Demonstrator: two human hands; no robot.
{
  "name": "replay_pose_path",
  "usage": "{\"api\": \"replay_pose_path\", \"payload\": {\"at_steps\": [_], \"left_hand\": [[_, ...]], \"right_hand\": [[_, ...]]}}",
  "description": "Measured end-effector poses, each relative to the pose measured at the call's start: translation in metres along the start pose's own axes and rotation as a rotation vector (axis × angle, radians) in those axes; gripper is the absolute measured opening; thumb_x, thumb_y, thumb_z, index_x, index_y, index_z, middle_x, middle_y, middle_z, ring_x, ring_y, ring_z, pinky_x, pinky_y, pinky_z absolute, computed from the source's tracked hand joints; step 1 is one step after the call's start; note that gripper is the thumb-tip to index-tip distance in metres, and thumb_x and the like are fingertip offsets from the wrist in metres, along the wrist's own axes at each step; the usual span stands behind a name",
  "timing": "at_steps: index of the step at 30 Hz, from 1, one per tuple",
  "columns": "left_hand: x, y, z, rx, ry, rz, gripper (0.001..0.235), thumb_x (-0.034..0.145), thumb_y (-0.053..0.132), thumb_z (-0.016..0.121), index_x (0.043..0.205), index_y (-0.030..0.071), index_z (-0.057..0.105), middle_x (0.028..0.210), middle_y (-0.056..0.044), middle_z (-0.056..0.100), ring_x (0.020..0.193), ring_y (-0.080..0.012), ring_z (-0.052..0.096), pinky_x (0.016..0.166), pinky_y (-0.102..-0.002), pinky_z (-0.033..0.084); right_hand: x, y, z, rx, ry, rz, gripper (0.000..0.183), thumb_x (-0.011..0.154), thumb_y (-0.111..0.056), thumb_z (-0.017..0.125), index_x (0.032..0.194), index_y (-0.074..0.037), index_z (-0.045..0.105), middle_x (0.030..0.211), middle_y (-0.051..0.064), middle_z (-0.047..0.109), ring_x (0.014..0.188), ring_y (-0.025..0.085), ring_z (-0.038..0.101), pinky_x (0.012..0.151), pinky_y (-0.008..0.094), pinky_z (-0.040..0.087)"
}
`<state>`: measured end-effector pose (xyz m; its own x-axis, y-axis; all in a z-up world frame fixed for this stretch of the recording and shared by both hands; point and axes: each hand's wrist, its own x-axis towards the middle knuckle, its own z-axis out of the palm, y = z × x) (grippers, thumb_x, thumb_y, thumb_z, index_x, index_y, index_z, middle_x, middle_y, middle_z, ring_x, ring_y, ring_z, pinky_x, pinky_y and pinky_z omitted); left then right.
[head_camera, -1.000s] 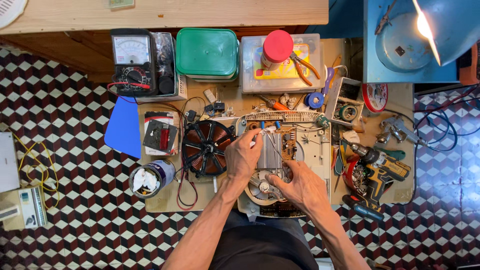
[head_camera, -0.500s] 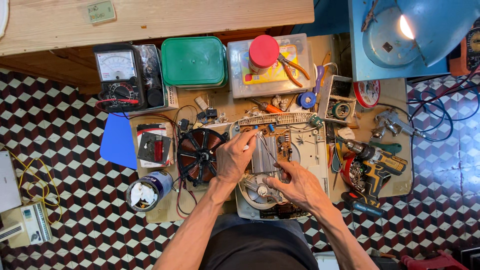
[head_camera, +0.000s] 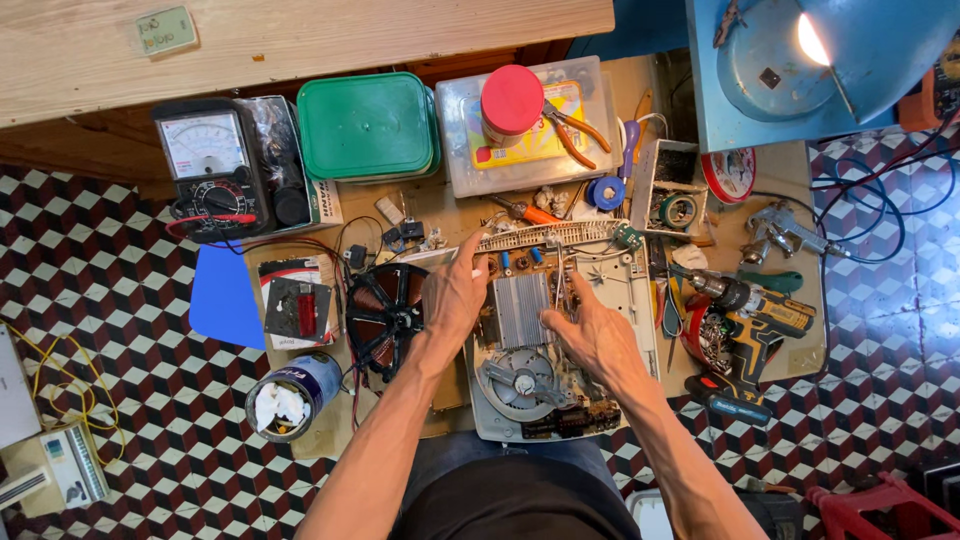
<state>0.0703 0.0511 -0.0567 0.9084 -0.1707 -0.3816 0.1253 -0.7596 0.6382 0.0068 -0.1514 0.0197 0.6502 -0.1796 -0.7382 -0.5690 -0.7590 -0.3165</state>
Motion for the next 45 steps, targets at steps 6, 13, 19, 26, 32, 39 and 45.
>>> {"api": "replay_pose_path", "payload": {"at_steps": [6,13,19,26,32,39,45], "left_hand": [[0.041,-0.026,0.03,0.052,0.043,0.226,0.02,0.097,0.014,0.059,0.115,0.006,0.064,0.069,-0.021,0.066,0.059,-0.0371,0.065,0.055,-0.05,0.049],[0.068,-0.042,0.039,0.204,-0.062,0.287,0.01,0.09,0.01,0.058,0.085,0.003,0.063,0.072,-0.026,0.065,0.068,-0.0458,0.066,0.061,-0.057,0.049],[0.071,-0.037,0.034,0.199,-0.163,0.219,0.006,0.088,0.005,0.058,0.083,0.003,0.062,0.067,-0.025,0.063,0.064,-0.041,0.067,0.063,-0.053,0.05],[0.073,-0.033,0.032,0.081,-0.083,0.294,0.007,0.087,0.005,0.058,0.088,0.005,0.065,0.066,-0.024,0.061,0.06,-0.0418,0.064,0.058,-0.053,0.049],[0.074,-0.036,0.025,0.097,-0.124,0.327,0.008,0.089,0.007,0.058,0.086,0.006,0.065,0.073,-0.022,0.063,0.069,-0.044,0.064,0.06,-0.053,0.048],[0.072,-0.041,0.03,0.101,-0.132,0.277,0.01,0.092,0.01,0.059,0.095,0.008,0.069,0.078,-0.024,0.067,0.073,-0.0442,0.067,0.064,-0.054,0.051],[0.074,-0.043,0.033,0.149,-0.131,0.27,0.011,0.087,0.007,0.059,0.091,0.008,0.07,0.078,-0.023,0.069,0.076,-0.0441,0.068,0.067,-0.054,0.052]], "right_hand": [[0.046,-0.008,0.023,0.051,0.151,-0.268,0.076,0.083,-0.051,0.068,0.146,-0.011,0.051,0.105,0.027,0.07,0.085,0.044,0.071,0.075,0.052,0.053],[0.049,-0.027,0.045,0.141,0.207,-0.003,0.074,0.081,-0.049,0.063,0.147,-0.019,0.054,0.089,0.026,0.074,0.084,0.045,0.071,0.077,0.053,0.053],[0.055,-0.049,0.063,0.145,0.214,0.137,0.079,0.082,-0.053,0.065,0.15,-0.015,0.048,0.087,0.031,0.072,0.082,0.045,0.071,0.078,0.052,0.054],[0.052,-0.054,0.068,0.146,0.232,0.103,0.075,0.084,-0.052,0.063,0.148,-0.013,0.053,0.085,0.028,0.072,0.08,0.044,0.071,0.077,0.052,0.054],[0.042,-0.063,0.069,0.152,0.149,0.09,0.077,0.083,-0.05,0.064,0.151,-0.018,0.05,0.072,0.027,0.07,0.071,0.04,0.07,0.073,0.049,0.054],[0.047,-0.028,0.033,0.335,0.174,0.119,0.074,0.074,-0.05,0.069,0.142,-0.023,0.06,0.07,0.015,0.071,0.068,0.029,0.073,0.068,0.044,0.056],[0.057,-0.043,0.078,0.281,0.112,0.126,0.079,0.077,-0.048,0.068,0.149,-0.02,0.05,0.067,0.022,0.071,0.067,0.034,0.071,0.071,0.046,0.055]]}}
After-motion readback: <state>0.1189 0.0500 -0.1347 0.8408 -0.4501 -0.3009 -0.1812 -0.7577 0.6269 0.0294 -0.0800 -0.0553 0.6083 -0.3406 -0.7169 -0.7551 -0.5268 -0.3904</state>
